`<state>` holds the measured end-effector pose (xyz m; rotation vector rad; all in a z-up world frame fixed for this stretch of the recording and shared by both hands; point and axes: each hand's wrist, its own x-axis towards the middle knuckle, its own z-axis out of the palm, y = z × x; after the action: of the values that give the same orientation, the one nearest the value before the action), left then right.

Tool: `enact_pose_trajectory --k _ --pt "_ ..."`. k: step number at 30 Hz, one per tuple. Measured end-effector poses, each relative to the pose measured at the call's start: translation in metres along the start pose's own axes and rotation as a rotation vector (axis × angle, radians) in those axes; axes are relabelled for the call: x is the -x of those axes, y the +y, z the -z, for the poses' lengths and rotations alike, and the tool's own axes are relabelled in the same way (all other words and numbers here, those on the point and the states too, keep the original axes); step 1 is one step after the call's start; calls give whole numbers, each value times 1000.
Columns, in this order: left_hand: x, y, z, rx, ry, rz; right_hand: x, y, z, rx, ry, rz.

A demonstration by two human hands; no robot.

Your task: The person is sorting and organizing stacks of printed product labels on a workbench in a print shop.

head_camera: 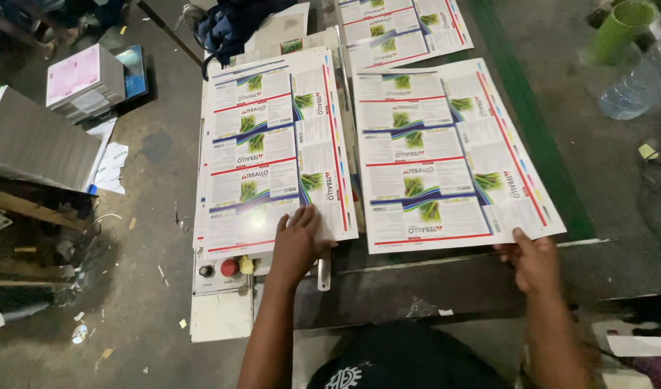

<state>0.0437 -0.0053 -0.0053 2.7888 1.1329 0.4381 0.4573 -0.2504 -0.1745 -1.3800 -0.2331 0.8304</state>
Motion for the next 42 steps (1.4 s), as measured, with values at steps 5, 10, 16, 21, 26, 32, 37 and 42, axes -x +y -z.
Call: enact_pose_trajectory --k 5,10,16,21,26,32,37,42 --pt "-4 -9 10 23 -158 -70 -31 -5 23 84 6 17" --pt "-2 -11 17 139 -71 -95 -50 -25 -21 169 32 -69" --pt "1 2 19 106 121 23 -132 -23 -59 110 -95 -16" --pt "4 20 38 145 263 91 -158 -32 -77 70 -127 -70" --pt "9 37 50 153 452 22 -123 -4 -69 55 -133 -117" --pt "-1 94 16 330 379 -202 19 -22 -132 200 -438 -223" --pt "-1 132 -16 408 155 -254 63 14 -134 1 -616 -274" --pt "-2 129 -16 404 59 -422 40 51 -98 -156 -481 -334"
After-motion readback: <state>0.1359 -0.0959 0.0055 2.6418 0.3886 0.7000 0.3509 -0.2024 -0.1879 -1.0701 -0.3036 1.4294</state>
